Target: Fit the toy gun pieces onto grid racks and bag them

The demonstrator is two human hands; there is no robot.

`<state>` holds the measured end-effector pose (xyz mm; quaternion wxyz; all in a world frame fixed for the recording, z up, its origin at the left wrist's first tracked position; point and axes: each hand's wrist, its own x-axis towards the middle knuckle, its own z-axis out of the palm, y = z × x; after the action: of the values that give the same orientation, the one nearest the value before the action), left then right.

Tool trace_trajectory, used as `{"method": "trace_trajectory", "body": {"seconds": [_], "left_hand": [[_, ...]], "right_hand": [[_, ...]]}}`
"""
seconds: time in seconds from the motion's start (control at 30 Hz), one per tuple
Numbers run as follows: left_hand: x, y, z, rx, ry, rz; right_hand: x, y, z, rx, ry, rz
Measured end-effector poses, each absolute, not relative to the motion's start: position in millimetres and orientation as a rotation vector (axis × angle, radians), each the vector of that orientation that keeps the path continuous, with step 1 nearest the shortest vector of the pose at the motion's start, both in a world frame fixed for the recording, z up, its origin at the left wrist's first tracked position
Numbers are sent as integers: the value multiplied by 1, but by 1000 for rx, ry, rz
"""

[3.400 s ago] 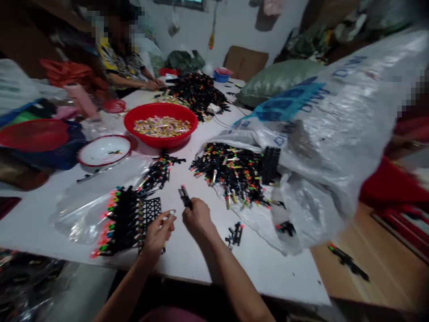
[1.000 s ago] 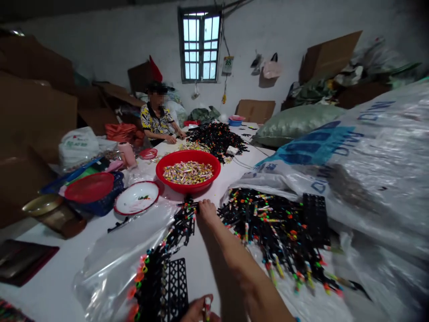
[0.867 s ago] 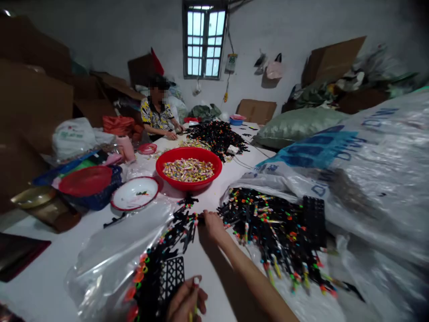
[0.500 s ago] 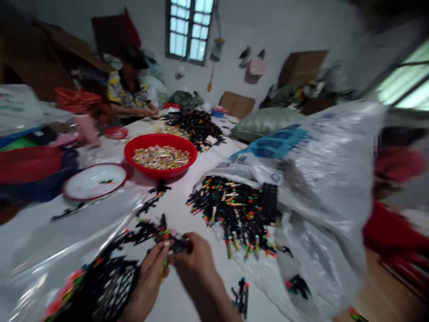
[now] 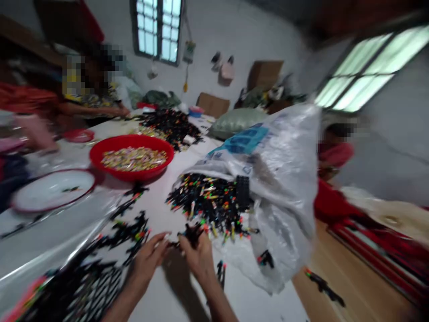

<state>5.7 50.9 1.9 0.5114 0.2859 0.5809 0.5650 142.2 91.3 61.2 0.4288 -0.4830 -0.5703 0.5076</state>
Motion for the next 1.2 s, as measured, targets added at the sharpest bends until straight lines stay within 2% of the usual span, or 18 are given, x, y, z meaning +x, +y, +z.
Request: {"method": "trace_trajectory", "body": {"seconds": [0.27,0.53,0.87,1.1,1.2], "left_hand": [[14,10,22,637,1343,1486],[23,7,34,610,1236,1494],[22,-4,23,770,1407,1402],[23,-16,32,1412,1732,1379],[26,-20,30,1329,1747,1325]], "right_hand": [[133,63,66,-1155,-1566,1385],[139,55,78,-1173,-1623,1303],[140,48,75,-1153,-1559,1374],[130,35,60,-1204,-1530,1343],[131,41,57,-1198,-1596,1339]]}}
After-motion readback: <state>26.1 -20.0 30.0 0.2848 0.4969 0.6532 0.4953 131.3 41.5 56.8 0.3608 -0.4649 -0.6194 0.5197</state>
